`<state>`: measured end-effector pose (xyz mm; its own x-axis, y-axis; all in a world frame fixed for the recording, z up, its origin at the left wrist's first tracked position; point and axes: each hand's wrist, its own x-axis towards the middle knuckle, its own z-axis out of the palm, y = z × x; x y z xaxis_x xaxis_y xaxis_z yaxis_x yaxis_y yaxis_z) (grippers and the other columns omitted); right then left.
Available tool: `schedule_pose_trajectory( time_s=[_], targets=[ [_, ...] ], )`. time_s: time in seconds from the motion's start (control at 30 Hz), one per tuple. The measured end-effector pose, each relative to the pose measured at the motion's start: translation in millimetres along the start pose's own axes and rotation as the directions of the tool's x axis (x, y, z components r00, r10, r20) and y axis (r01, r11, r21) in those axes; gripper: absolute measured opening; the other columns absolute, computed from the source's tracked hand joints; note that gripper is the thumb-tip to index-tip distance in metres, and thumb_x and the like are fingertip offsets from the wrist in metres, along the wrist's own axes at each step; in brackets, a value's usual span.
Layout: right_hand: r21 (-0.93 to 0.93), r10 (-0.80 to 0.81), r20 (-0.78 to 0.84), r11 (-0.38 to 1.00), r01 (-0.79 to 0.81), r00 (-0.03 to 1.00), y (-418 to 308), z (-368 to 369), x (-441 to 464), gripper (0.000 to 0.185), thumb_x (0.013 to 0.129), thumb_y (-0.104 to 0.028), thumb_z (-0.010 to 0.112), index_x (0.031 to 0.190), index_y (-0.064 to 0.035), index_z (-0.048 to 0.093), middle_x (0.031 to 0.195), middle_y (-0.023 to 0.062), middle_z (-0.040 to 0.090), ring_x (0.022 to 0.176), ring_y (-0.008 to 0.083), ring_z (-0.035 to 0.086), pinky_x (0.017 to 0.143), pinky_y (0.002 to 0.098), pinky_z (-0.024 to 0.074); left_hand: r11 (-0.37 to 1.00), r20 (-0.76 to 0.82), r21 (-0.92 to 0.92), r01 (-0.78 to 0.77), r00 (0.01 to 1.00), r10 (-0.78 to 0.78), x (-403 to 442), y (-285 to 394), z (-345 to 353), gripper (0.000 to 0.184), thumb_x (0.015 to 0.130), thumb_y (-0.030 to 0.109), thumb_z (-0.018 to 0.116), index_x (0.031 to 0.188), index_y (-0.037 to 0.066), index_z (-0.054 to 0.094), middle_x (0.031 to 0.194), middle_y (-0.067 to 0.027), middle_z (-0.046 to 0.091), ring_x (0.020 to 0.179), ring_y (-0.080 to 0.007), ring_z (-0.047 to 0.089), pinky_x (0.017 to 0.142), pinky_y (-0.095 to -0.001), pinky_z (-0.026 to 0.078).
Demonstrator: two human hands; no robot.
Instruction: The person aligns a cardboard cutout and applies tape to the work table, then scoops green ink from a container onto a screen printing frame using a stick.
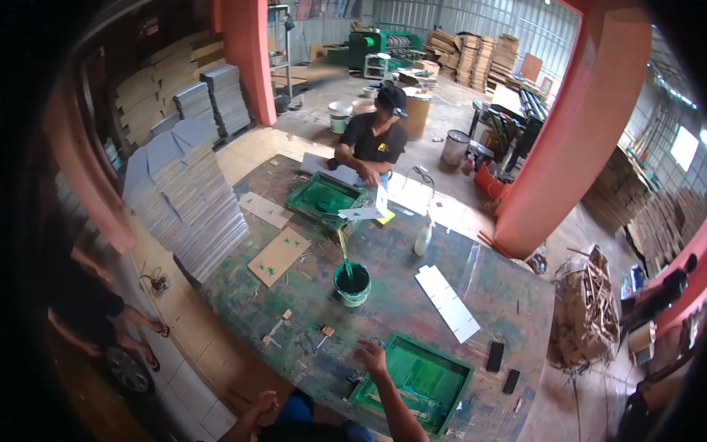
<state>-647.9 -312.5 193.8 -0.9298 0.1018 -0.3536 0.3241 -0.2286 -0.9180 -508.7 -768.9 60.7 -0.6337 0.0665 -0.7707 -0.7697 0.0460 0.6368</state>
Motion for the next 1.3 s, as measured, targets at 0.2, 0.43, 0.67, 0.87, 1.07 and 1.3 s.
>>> schedule_pose_trajectory(
  time_s=[0.2, 0.43, 0.67, 0.87, 1.07, 1.3],
  targets=[
    [0.203, 0.134, -0.258, 0.976, -0.082, 0.957, 2.2, -7.4, 36.5, 0.030, 0.092, -0.007, 0.064, 0.122, -0.0044, 0.066, 0.093, 0.0054, 0.071, 0.077, 0.0133, 0.067, 0.067, 0.0283, 0.0543, 0.982, 0.119, 0.043, -0.186, 0.977, 0.179, 49.6, 49.2, -45.4, 0.042, 0.094, 0.010, 0.064, 0.135, 0.012, 0.052, 0.080, -0.0101, 0.069, 0.054, -0.0169, 0.063, 0.045, -0.0326, 0.049],
    [0.234, 0.239, -0.467, 0.962, -0.142, 0.851, 5.3, 2.5, 69.3, 0.029, 0.094, -0.007, 0.057, 0.123, -0.0083, 0.063, 0.093, 0.0044, 0.070, 0.081, 0.0148, 0.068, 0.071, 0.0323, 0.0542, 0.934, 0.126, 0.226, -0.276, 0.959, 0.253, 144.5, 170.8, -50.0, 0.042, 0.091, 0.002, 0.061, 0.132, 0.004, 0.052, 0.074, -0.0067, 0.067, 0.060, -0.0142, 0.063, 0.053, -0.0299, 0.051],
    [0.399, 0.361, -0.571, 0.907, -0.135, 0.738, 44.8, 41.4, 1.1, 0.033, 0.095, -0.010, 0.059, 0.128, -0.0060, 0.060, 0.095, 0.0066, 0.067, 0.087, 0.0189, 0.068, 0.073, 0.0350, 0.0548, 0.511, 0.206, 0.179, -0.841, 0.540, 0.816, 215.4, 500.7, 110.2, 0.053, 0.096, 0.021, 0.070, 0.143, 0.008, 0.051, 0.117, -0.0098, 0.064, 0.103, -0.0159, 0.062, 0.090, -0.0323, 0.051],
    [0.427, 0.409, -0.669, 0.895, -0.131, 0.621, 155.6, 41.2, -118.1, 0.037, 0.097, -0.016, 0.061, 0.130, -0.0021, 0.057, 0.096, 0.0083, 0.067, 0.088, 0.0226, 0.068, 0.074, 0.0363, 0.0564, 0.297, 0.296, 0.211, -0.931, 0.350, 0.889, 279.1, 621.7, 292.3, 0.055, 0.087, 0.022, 0.076, 0.137, 0.010, 0.055, 0.118, -0.0198, 0.064, 0.102, -0.0292, 0.065, 0.081, -0.0378, 0.055],
    [0.444, 0.422, -0.764, 0.893, -0.077, 0.487, 175.2, 71.1, -153.4, 0.046, 0.095, -0.018, 0.066, 0.134, 0.0031, 0.056, 0.096, 0.0082, 0.068, 0.083, 0.0164, 0.063, 0.071, 0.0320, 0.0537, 0.582, 0.355, 0.520, -0.625, 0.778, 0.519, 361.0, 536.0, 398.9, 0.082, 0.076, 0.025, 0.074, 0.147, 0.007, 0.038, 0.126, -0.0343, 0.056, 0.125, -0.0482, 0.051, 0.108, -0.0492, 0.042],
    [0.542, 0.506, -0.769, 0.840, -0.019, 0.390, 187.5, 119.0, -155.4, 0.043, 0.101, -0.021, 0.060, 0.137, 0.0008, 0.055, 0.095, 0.0049, 0.067, 0.073, 0.0120, 0.059, 0.065, 0.0265, 0.0509, 0.759, 0.083, 0.598, -0.257, 0.962, 0.260, 431.9, 397.4, 490.8, 0.105, 0.077, 0.030, 0.073, 0.160, 0.025, 0.009, 0.154, -0.0415, 0.016, 0.144, -0.0527, 0.026, 0.115, -0.0643, 0.028]
  ],
)
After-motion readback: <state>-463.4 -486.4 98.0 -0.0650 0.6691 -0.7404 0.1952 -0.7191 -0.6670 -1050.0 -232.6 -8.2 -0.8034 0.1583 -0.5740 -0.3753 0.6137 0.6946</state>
